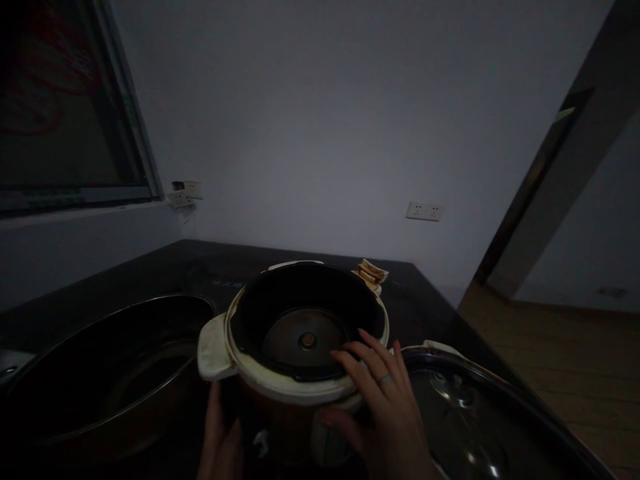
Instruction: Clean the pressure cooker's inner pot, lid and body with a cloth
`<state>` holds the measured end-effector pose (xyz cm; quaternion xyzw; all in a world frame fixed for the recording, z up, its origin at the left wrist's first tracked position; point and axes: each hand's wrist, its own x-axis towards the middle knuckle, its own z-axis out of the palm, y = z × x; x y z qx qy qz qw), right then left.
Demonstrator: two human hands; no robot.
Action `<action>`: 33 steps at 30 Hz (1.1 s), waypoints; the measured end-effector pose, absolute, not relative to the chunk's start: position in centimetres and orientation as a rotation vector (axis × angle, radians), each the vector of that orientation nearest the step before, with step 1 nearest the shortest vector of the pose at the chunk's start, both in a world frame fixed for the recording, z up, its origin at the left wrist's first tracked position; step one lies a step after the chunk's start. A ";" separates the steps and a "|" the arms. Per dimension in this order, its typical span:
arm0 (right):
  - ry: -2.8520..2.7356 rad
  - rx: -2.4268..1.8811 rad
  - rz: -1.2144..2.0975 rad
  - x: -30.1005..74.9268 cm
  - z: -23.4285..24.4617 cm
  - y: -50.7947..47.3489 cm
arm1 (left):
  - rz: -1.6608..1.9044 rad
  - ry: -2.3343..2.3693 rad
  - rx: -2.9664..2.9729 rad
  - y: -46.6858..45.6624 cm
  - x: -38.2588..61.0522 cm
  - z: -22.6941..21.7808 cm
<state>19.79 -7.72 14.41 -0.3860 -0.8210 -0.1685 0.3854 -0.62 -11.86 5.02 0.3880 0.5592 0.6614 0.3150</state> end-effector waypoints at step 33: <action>-1.474 -0.766 -0.066 11.4 9.0 -13.4 | 1.606 1.230 2.695 -7.3 -0.9 7.9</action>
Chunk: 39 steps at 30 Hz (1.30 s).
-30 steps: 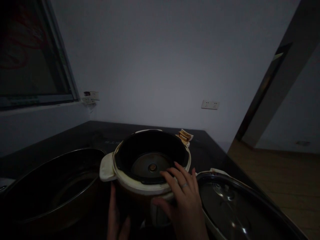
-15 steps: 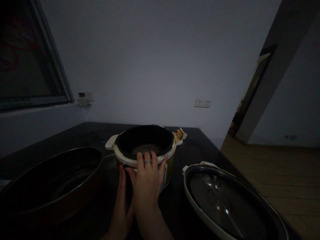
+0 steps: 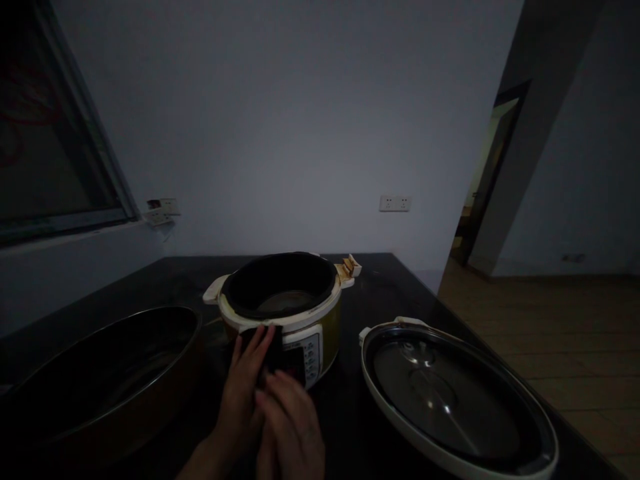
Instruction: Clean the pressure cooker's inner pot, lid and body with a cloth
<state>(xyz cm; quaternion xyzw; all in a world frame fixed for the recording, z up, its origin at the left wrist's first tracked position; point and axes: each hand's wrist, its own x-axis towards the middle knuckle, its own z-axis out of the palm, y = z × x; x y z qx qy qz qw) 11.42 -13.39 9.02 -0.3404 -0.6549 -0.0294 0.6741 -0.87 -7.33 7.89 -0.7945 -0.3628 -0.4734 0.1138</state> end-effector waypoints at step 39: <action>-1.586 -1.245 -0.235 6.7 7.2 -7.6 | -1.479 -1.327 -2.576 -4.1 -4.9 17.9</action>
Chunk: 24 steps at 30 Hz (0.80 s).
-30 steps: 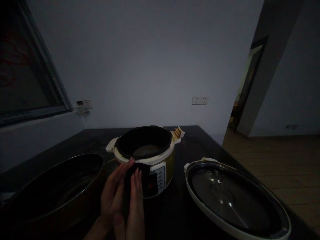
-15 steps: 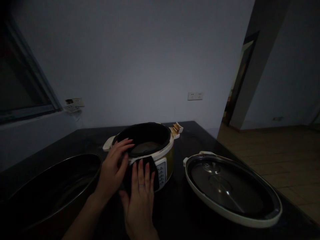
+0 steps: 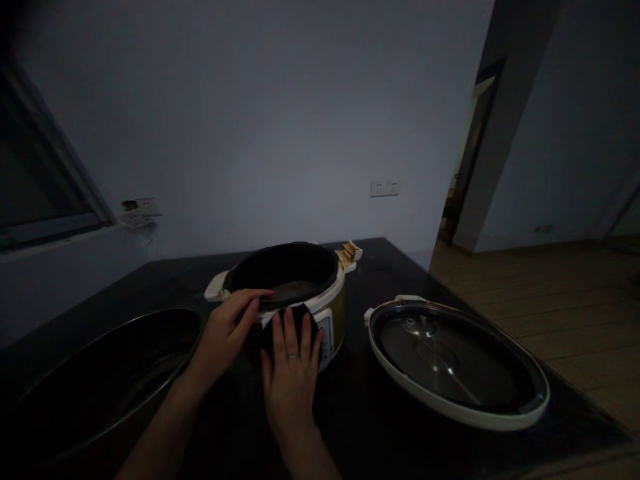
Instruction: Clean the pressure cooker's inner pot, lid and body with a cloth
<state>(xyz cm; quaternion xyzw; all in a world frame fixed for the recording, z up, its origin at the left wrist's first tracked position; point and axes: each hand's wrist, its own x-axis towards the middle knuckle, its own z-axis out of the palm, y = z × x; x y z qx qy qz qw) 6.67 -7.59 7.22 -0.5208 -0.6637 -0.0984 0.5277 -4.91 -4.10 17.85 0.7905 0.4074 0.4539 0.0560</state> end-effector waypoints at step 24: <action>-0.999 -1.037 0.525 11.1 9.9 -5.8 | 1.567 1.368 2.630 -4.0 -2.5 17.0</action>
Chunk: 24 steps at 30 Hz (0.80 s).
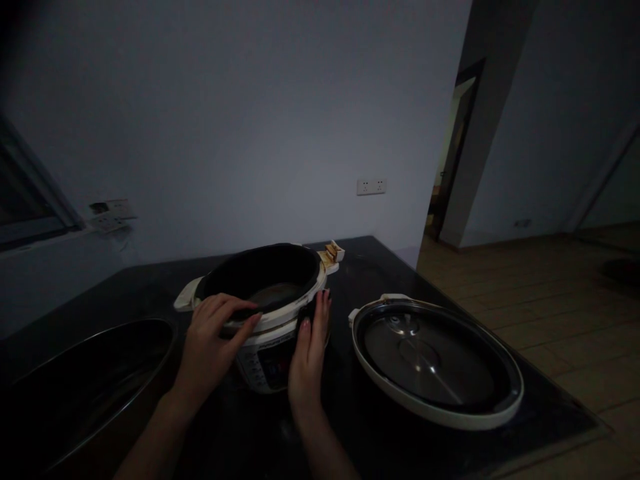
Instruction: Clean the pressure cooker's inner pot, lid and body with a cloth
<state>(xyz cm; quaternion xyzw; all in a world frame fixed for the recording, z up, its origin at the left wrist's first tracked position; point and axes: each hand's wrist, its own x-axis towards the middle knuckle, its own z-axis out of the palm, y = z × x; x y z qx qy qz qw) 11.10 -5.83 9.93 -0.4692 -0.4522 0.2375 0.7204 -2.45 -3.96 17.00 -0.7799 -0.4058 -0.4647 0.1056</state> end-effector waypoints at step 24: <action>-0.843 -1.026 0.739 12.7 9.5 -5.1 | -1.261 -1.234 -2.233 -3.5 -2.2 16.9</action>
